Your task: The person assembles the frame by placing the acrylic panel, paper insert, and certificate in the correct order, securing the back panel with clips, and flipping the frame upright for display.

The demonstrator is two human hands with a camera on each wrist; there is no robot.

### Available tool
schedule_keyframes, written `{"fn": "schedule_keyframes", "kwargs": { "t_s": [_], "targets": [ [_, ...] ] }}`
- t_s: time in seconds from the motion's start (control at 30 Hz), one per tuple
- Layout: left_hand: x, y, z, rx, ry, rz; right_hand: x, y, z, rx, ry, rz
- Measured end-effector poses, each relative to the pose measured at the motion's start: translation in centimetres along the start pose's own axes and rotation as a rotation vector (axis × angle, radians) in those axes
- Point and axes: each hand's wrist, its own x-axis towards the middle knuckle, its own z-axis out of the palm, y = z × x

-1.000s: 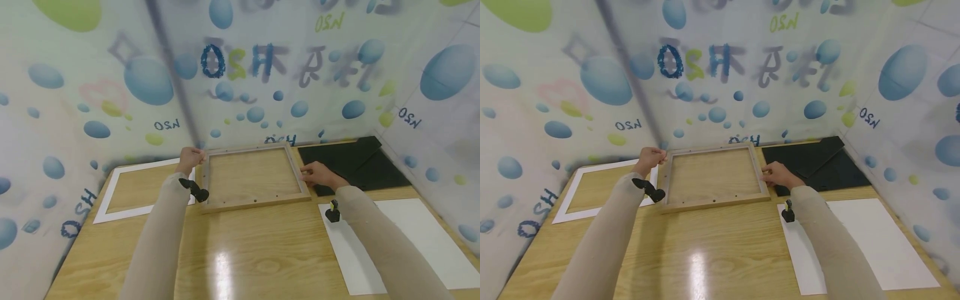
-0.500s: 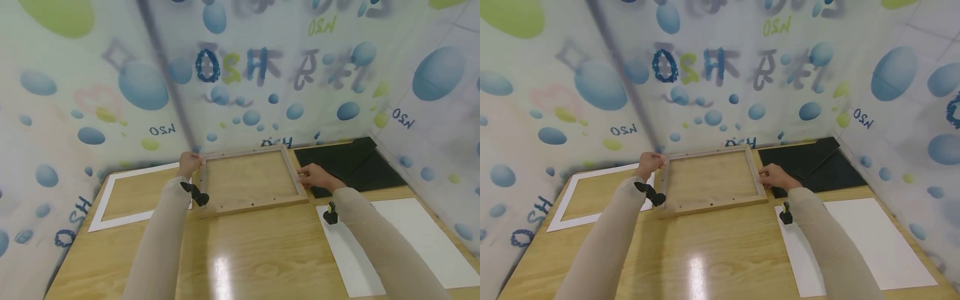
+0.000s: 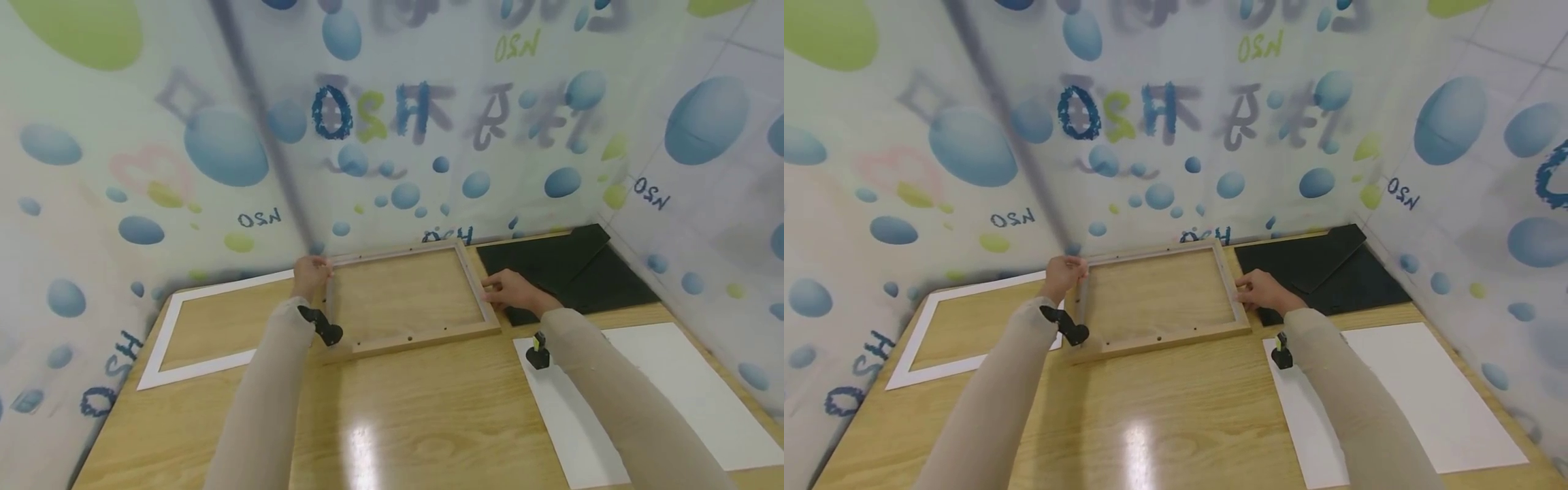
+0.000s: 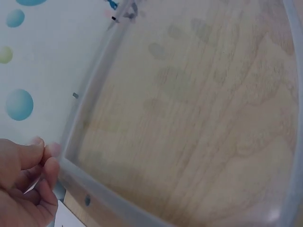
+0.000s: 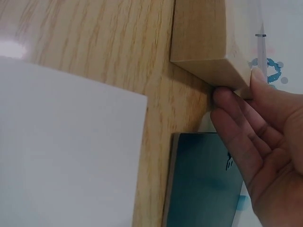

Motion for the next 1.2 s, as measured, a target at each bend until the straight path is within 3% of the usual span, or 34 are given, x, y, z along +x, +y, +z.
{"fn": "schedule_keyframes", "kwargs": {
  "t_s": [0.2,0.5,0.7,0.93,1.2],
  "targets": [
    [-0.1,-0.3,0.4,-0.014,0.008,0.007,-0.1,0.0,0.0,-0.004,0.003,0.0],
    [-0.3,-1.0,0.4,-0.003,0.018,0.065,0.0,0.0,0.1,0.005,0.0,-0.002],
    [0.0,-1.3,0.5,0.038,0.026,0.083,0.0,0.1,0.1,0.004,0.01,0.006],
    [0.5,-1.9,0.9,0.063,-0.024,0.107,0.0,-0.1,0.2,-0.01,0.025,0.008],
    [1.2,-2.7,1.4,0.18,-0.009,0.244,0.0,-0.1,0.2,-0.008,0.028,0.024]
  ]
}}
